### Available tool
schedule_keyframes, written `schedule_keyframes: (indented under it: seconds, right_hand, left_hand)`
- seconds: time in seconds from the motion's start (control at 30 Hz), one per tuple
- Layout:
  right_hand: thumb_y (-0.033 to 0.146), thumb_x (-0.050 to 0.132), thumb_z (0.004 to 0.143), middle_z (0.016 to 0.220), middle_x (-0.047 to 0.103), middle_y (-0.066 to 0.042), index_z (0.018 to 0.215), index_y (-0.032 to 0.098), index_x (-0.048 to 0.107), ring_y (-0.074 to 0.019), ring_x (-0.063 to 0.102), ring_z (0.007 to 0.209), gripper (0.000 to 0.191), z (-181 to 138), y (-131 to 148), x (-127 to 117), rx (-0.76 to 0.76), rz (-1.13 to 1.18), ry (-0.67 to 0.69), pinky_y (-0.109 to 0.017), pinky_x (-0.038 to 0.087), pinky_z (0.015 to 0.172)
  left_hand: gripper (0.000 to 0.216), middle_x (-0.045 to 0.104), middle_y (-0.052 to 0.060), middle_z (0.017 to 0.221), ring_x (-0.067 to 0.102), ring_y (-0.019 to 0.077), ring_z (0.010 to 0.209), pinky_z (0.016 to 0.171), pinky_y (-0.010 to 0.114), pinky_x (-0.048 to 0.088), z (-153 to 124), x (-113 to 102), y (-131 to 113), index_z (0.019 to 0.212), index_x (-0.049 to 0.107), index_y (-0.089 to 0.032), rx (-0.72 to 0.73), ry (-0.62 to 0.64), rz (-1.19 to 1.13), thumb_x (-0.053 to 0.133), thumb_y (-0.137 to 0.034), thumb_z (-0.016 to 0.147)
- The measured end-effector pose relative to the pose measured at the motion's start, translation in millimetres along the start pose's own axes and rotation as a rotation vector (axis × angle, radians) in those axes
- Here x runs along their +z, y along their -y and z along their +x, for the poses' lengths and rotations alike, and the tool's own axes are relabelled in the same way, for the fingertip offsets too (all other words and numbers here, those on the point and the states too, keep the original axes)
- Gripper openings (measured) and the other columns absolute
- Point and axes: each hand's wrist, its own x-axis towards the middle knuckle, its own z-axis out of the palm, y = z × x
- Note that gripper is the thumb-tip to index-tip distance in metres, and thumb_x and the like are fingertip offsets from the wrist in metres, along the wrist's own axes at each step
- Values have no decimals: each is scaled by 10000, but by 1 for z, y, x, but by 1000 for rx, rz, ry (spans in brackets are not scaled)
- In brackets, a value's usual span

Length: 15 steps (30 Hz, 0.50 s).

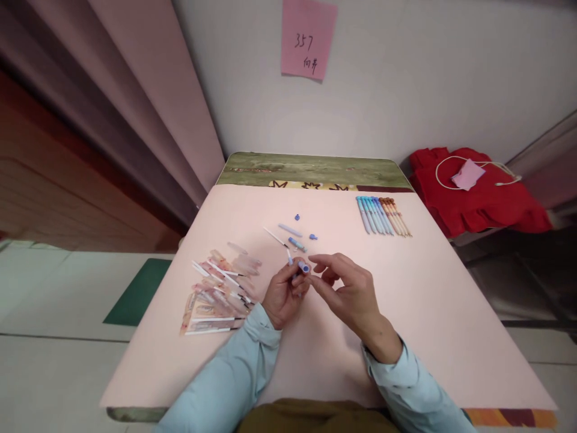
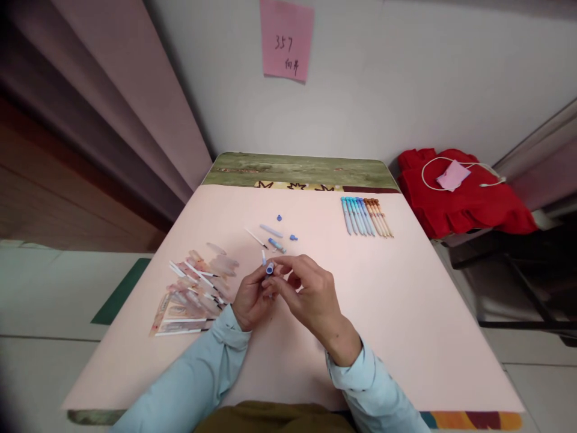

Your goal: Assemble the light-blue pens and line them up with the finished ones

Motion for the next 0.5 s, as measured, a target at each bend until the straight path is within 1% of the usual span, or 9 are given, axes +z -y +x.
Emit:
schedule_keyframes:
  seconds: [0.07,0.13,0.2,0.27,0.3,0.37,0.43,0.5]
  right_hand:
    - [199,630,837,822,656,-15,1068,237,679,-89,584,585,239,-1,-2,3,11,13,8,-209,503,562]
    - [195,606,837,831,664,-24,1030,237,699,-96,594,607,218,-1,-4,3,57,72,32,-212,506,568]
    - [238,578,852,817,670,-27,1005,222,696,-99,595,588,194,0,-5,2,171,229,69,-213,501,537]
    - [323,567,867,772,664,-16,1006,203,664,-97,584,537,208,2,-7,0,348,440,103,-212,491,493]
    - [380,566,872,726,654,-8,964,190,652,-96,573,506,228,3,-8,-1,441,521,118,-209,481,469]
    - [498,560,869,614,616,4,808,168,630,-92,546,451,343,4,-13,-1,593,576,171,-196,444,423]
    - [584,538,860,523,569,8,667,158,601,-81,506,402,472,4,-20,1,681,557,270,-177,379,376]
    - [609,559,836,480,535,18,624,150,605,-66,457,366,508,4,-27,4,725,568,372,-168,306,346]
  left_hand:
    - [116,442,-42,635,292,19,452,382,123,259,0,0,1,789,580,-128,-8,-12,32,677,-190,805]
    - [136,399,-54,605,289,25,453,383,128,250,-1,1,2,771,571,-137,0,-16,68,689,-200,793]
    - [141,410,-51,616,296,24,461,385,127,243,-2,3,1,769,566,-136,29,-2,89,695,-192,784]
    - [140,458,-37,651,301,21,469,386,125,240,-2,5,1,785,565,-131,65,11,102,695,-182,782]
    - [145,479,-30,663,303,21,470,386,125,240,-2,6,1,791,563,-130,79,12,113,698,-184,781]
    - [172,495,-29,649,306,23,462,388,129,242,-3,7,2,795,558,-134,102,6,154,713,-206,774]
    - [204,481,-43,595,308,27,443,386,135,234,-3,9,3,790,554,-142,124,-7,226,728,-246,768]
    - [225,446,-60,530,320,35,426,386,142,228,-3,9,4,780,555,-150,155,-30,315,732,-290,770]
